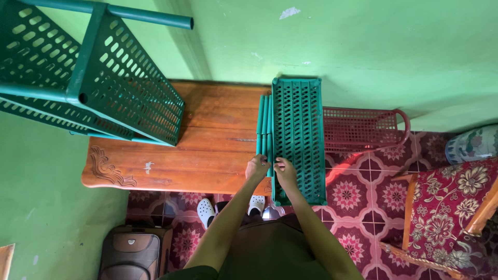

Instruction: The person disassembles a green plastic shelving unit on a wooden table. They remove the side panels and connecting rods one by one, placing each piece on the table. The task ends with the frame fully taken apart into individual components.

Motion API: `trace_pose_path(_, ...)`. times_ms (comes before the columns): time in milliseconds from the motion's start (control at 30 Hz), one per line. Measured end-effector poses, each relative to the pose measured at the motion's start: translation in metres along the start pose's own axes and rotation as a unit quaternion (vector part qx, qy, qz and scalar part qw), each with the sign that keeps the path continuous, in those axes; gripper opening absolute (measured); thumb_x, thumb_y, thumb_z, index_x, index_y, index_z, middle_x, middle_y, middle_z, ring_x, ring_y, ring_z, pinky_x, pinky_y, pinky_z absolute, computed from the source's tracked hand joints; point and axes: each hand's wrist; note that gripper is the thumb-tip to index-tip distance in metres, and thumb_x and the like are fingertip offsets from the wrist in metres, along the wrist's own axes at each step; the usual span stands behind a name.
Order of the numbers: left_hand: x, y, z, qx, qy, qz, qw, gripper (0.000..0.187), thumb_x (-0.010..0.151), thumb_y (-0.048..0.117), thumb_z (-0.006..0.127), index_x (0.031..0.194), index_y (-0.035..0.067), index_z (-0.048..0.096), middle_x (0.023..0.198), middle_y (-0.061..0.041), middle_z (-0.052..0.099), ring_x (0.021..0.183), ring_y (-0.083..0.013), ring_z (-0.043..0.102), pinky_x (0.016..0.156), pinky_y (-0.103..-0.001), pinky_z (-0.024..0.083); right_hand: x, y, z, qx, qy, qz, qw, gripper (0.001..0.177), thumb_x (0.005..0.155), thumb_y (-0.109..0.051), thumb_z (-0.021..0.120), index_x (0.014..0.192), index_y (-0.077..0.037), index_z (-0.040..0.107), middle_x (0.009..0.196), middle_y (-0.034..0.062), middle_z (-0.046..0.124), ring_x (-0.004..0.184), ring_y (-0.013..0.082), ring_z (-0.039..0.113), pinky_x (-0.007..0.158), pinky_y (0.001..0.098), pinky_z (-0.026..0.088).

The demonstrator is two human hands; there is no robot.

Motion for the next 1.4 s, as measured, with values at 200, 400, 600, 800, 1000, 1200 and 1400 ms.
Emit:
trace_pose_path(200,-0.010,-0.003,-0.010,-0.015,0.014,0.010,1.000,0.035,0.080,0.028,0.076,0.111,0.013,0.073,0.094,-0.006,0.075,0.091,-0.0248,0.073,0.080,-0.039,0.058,-0.002,-0.005,0.004,-0.007,0.128,-0.060,0.990,0.024,0.089,-0.020,0.075,0.104,-0.002,0.067,0.094,0.0107,0.067,0.079,0.0195,0.066,0.074,0.0333,0.054)
trace_pose_path(400,-0.016,-0.009,-0.031,0.078,0.079,0.043,0.993,0.047,0.084,0.030,0.076,0.126,0.013,0.063,0.122,-0.018,0.062,0.119,-0.0358,0.060,0.094,-0.045,0.052,-0.001,-0.013,0.016,0.006,0.170,-0.009,0.985,0.022,0.092,-0.020,0.075,0.095,-0.001,0.065,0.084,0.0071,0.065,0.074,0.0168,0.061,0.070,0.0317,0.051)
trace_pose_path(600,-0.016,-0.015,-0.060,0.036,-0.063,0.087,0.994,0.068,0.084,0.035,0.075,0.142,0.007,0.051,0.134,-0.021,0.055,0.123,-0.0363,0.058,0.103,-0.045,0.049,-0.011,-0.017,0.040,0.025,0.175,-0.023,0.984,0.024,0.090,-0.022,0.075,0.097,-0.002,0.065,0.082,0.0064,0.066,0.074,0.0153,0.060,0.069,0.0314,0.051)
trace_pose_path(800,-0.017,-0.033,-0.087,-0.061,-0.034,0.120,0.990,0.045,0.085,0.025,0.072,0.126,0.008,0.065,0.117,-0.014,0.072,0.094,-0.0251,0.074,0.081,-0.038,0.059,-0.022,-0.028,0.070,0.022,0.187,-0.032,0.982,0.026,0.091,-0.026,0.074,0.096,-0.002,0.066,0.083,0.0036,0.066,0.074,0.0126,0.061,0.070,0.0298,0.051)
trace_pose_path(1000,-0.023,-0.051,-0.149,-0.162,0.027,0.143,0.976,0.016,0.095,0.018,0.068,0.102,0.005,0.075,0.081,-0.004,0.076,0.071,-0.0096,0.073,0.064,-0.030,0.058,-0.035,-0.062,0.110,0.089,0.112,-0.043,0.989,0.037,0.097,-0.030,0.073,0.081,-0.002,0.056,0.073,0.0004,0.049,0.071,0.0096,0.043,0.063,0.0295,0.040)
trace_pose_path(1200,-0.059,-0.020,-0.251,-0.093,0.043,0.098,0.990,0.040,0.106,0.035,0.059,0.082,0.003,0.061,0.060,-0.008,0.056,0.054,-0.0229,0.056,0.058,-0.039,0.048,-0.051,-0.121,0.158,0.123,0.082,-0.021,0.989,0.044,0.097,-0.026,0.075,0.076,-0.003,0.044,0.070,-0.0037,0.037,0.068,0.0077,0.033,0.058,0.0285,0.031)
trace_pose_path(1400,-0.102,0.025,-0.333,-0.050,0.174,0.182,0.967,0.034,0.102,0.035,0.064,0.100,0.003,0.055,0.079,-0.015,0.059,0.070,-0.0309,0.059,0.068,-0.042,0.050,-0.062,-0.191,0.202,0.215,0.031,-0.080,0.973,0.024,0.098,-0.017,0.074,0.085,-0.008,0.057,0.077,-0.0076,0.047,0.070,0.0033,0.041,0.062,0.0219,0.035)
Point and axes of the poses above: each hand's wrist, its own x-axis towards the middle knuckle, its own z-axis out of the palm, y = z × x
